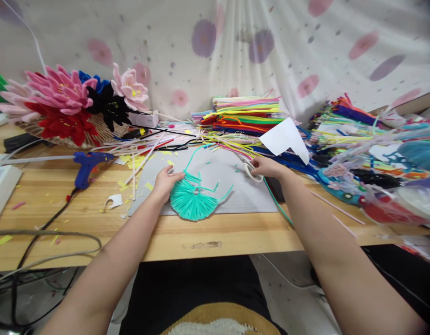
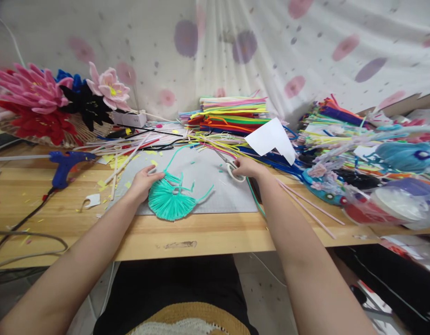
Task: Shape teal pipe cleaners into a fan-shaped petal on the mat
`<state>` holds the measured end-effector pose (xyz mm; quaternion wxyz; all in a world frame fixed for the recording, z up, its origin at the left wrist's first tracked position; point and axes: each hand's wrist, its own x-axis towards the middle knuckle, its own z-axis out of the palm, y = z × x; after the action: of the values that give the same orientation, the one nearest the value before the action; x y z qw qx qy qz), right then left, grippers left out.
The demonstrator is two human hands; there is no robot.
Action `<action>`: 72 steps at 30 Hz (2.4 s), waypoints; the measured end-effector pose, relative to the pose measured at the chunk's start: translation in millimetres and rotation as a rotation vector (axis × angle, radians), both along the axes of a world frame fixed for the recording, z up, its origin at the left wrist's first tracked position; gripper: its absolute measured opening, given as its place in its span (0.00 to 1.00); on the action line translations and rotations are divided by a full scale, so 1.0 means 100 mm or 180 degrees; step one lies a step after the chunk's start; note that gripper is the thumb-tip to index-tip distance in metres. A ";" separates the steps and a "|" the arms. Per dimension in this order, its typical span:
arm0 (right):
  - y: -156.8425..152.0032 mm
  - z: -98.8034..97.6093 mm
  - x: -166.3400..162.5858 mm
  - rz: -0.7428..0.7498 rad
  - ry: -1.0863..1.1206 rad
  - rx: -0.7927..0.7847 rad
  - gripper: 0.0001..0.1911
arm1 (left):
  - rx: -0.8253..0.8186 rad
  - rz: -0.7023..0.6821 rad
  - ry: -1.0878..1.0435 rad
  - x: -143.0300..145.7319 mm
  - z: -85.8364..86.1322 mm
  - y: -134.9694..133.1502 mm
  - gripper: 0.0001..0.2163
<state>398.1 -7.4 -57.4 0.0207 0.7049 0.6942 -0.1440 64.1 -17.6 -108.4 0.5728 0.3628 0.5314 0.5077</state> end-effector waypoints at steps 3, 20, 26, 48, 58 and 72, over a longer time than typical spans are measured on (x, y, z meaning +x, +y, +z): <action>-0.10 0.07 -0.07 0.0449 0.0609 0.0185 0.13 | 0.0056 -0.0004 0.0122 0.02 -0.02 0.00 0.38; -0.04 -0.14 -1.25 0.1741 -0.0092 0.1376 0.21 | -0.0269 -0.1393 -0.1149 -0.06 0.18 -0.14 0.36; -0.07 -0.08 -1.22 0.1884 -0.0229 0.1348 0.22 | 0.0004 -0.0595 -0.0581 0.07 0.11 -0.14 0.50; -0.14 -0.29 -1.16 0.0038 0.0660 0.1378 0.20 | -0.0638 -0.2376 -0.0184 -0.29 0.24 -0.11 0.13; 0.06 -0.15 -0.70 -0.0448 0.1178 0.1621 0.23 | -0.0225 -0.1294 0.0679 -0.43 0.37 0.17 0.19; 0.17 0.21 -0.93 0.1980 0.0821 0.1499 0.25 | -0.0149 -0.2614 0.1935 -0.21 1.15 0.58 0.10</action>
<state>305.4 9.7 -36.0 -0.1858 0.4230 0.8852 -0.0552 43.2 39.9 6.9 0.5526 0.6601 0.4988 0.1002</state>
